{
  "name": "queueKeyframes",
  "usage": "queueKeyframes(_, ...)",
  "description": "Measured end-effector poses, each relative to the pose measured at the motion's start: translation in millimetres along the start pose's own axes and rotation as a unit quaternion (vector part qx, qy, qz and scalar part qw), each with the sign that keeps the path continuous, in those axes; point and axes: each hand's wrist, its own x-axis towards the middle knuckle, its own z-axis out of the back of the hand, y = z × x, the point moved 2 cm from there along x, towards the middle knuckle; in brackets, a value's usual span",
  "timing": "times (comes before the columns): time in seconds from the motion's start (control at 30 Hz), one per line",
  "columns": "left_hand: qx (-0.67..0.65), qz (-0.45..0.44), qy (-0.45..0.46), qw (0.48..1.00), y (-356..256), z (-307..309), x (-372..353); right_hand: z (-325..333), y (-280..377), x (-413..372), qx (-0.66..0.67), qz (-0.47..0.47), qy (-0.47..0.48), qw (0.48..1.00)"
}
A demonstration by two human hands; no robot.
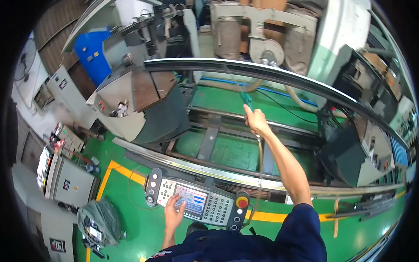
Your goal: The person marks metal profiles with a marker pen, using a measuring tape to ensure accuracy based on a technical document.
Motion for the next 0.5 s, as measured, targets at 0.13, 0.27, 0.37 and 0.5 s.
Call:
queueKeyframes(0.13, -0.057, 0.126, -0.048, 0.989, 29.0, -5.7, -13.8, -61.8, 42.6, 41.3, -0.011, 0.014, 0.114, 0.993)
queueKeyframes(0.27, 0.038, 0.113, -0.146, 0.982, 62.7, 19.0, 5.2, -80.0, 94.3, 8.7, -0.096, 0.016, 0.203, 0.974)
queueKeyframes(0.37, 0.082, 0.161, -0.203, 0.962, 156.8, 45.4, 20.9, -70.4, 104.6, -65.8, -0.140, -0.022, 0.251, 0.957)
queueKeyframes(0.5, -0.052, 0.286, -0.155, 0.944, 251.6, 59.4, 59.9, -100.5, 114.8, -81.9, -0.094, -0.087, 0.184, 0.975)
